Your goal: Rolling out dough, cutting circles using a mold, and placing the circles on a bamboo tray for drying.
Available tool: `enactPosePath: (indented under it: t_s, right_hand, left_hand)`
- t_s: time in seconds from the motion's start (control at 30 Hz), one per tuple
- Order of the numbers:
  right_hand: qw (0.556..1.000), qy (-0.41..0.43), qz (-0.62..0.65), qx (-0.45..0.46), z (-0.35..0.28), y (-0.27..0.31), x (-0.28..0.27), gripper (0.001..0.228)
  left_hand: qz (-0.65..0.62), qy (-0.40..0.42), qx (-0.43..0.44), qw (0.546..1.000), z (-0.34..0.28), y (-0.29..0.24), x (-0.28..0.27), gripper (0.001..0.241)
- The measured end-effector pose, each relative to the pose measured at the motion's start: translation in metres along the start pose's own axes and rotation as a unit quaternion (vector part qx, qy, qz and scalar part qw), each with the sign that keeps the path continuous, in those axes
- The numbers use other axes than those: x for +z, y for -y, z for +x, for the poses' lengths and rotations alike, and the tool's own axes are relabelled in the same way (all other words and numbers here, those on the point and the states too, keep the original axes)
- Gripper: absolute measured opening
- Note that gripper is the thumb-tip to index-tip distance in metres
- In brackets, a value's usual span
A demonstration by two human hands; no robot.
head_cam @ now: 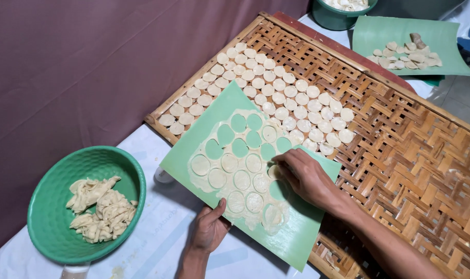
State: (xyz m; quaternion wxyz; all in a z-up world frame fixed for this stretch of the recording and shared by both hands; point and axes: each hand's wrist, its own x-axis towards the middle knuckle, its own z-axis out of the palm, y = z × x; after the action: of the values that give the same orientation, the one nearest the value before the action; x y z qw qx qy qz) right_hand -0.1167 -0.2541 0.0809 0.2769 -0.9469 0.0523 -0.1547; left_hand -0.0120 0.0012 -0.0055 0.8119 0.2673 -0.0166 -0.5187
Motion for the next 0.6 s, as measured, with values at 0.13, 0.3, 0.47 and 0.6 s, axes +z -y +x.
enactPosePath:
  t_s: [0.13, 0.3, 0.47, 0.6]
  right_hand:
    - [0.998, 0.014, 0.031, 0.056, -0.007, -0.012, -0.009, 0.018]
    - [0.966, -0.04, 0.154, 0.205, -0.015, -0.034, -0.029, 0.017]
    - [0.901, -0.056, 0.218, 0.37, -0.02, -0.058, -0.044, 0.02]
    - [0.876, -0.09, 0.211, 0.423, -0.022, -0.061, -0.051, 0.024]
  left_hand:
    - [-0.005, -0.013, -0.001, 1.0, 0.0, 0.002, -0.003, 0.055]
    - [-0.005, 0.023, 0.011, 1.0, -0.001, 0.001, -0.002, 0.054]
    - [-0.009, 0.026, 0.013, 1.0, 0.0, 0.0, -0.002, 0.054]
    - [-0.02, 0.048, 0.019, 0.998, -0.002, 0.0, -0.001, 0.057]
